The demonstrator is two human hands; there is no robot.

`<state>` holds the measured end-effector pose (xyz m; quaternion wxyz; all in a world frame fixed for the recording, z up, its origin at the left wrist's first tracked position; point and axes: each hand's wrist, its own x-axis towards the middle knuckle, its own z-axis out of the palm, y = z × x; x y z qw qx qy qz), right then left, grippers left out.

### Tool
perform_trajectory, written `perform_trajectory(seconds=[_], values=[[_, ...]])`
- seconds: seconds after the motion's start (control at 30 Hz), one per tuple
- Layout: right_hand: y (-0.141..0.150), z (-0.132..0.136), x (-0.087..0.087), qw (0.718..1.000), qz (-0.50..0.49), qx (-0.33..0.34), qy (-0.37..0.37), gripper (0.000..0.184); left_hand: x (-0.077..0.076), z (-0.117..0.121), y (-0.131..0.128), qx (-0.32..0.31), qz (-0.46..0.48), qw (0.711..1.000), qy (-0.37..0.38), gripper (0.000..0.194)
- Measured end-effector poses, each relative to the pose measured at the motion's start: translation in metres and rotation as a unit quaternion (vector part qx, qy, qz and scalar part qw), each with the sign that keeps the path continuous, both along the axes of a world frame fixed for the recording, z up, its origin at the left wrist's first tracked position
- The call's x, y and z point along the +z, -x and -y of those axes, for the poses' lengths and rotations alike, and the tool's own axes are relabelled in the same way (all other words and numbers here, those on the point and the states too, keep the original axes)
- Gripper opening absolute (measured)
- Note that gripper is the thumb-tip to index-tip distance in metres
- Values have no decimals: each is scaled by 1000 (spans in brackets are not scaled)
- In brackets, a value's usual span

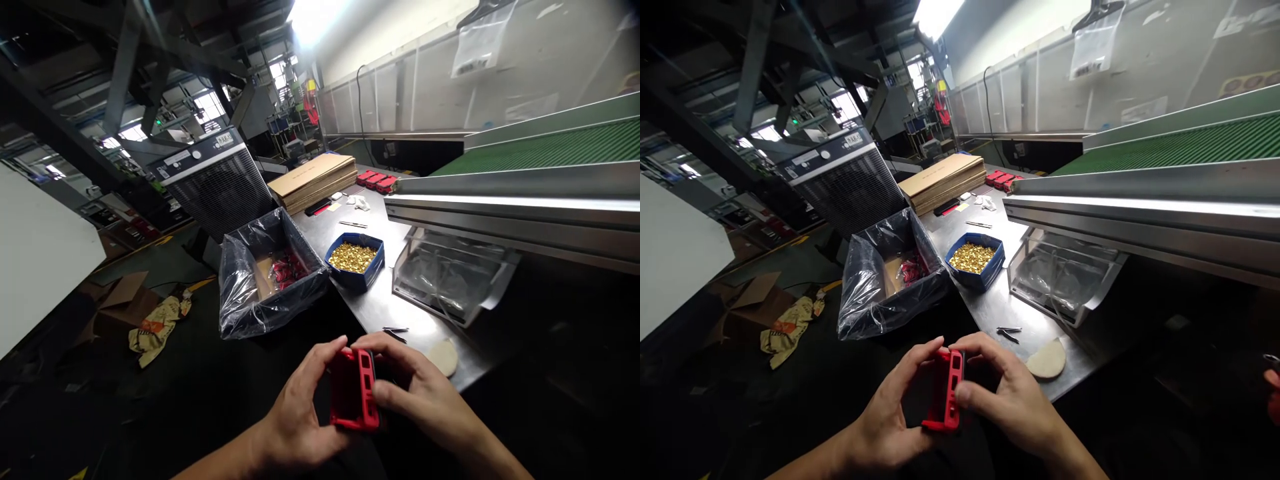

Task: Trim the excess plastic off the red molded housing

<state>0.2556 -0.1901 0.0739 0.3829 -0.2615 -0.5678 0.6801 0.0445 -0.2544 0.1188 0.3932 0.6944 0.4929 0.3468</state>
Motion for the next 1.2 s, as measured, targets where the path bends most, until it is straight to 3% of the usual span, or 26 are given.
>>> perform_trajectory(seconds=[0.07, 0.17, 0.27, 0.43, 0.5, 0.63, 0.77, 0.87, 0.97, 1.1, 1.2], values=[[4, -1, -2, 999, 3, -30, 34, 35, -3, -1, 0, -11, -10, 1000, 0, 91], [12, -5, -10, 992, -15, -90, 83, 45, -11, 0, -3, -12, -8, 1000, 13, 89], [12, -13, -20, 958, -128, -207, 149, 40, -18, -2, -9, 62, 23, 997, 39, 90], [-18, -25, -35, 821, -260, -475, 182, 41, -13, -20, -20, 196, 116, 963, 143, 103], [-33, -22, -38, 766, -291, -545, 178, 40, -10, -31, -24, 236, 168, 943, 164, 104], [-66, -8, -39, 681, -344, -616, 197, 32, -11, -52, -33, 284, 250, 907, 184, 99], [-111, -1, -37, 613, -396, -643, 232, 24, -17, -64, -45, 273, 275, 902, 189, 102], [-147, -3, -33, 604, -444, -622, 226, 25, -17, -70, -57, 267, 285, 897, 207, 104], [-172, -8, -27, 625, -490, -569, 213, 26, -14, -72, -71, 250, 277, 906, 201, 100], [-185, -12, -25, 632, -496, -547, 234, 26, -11, -73, -90, 231, 271, 915, 188, 94], [-190, -13, -36, 637, -467, -563, 244, 26, -9, -77, -103, 228, 290, 913, 171, 88]])
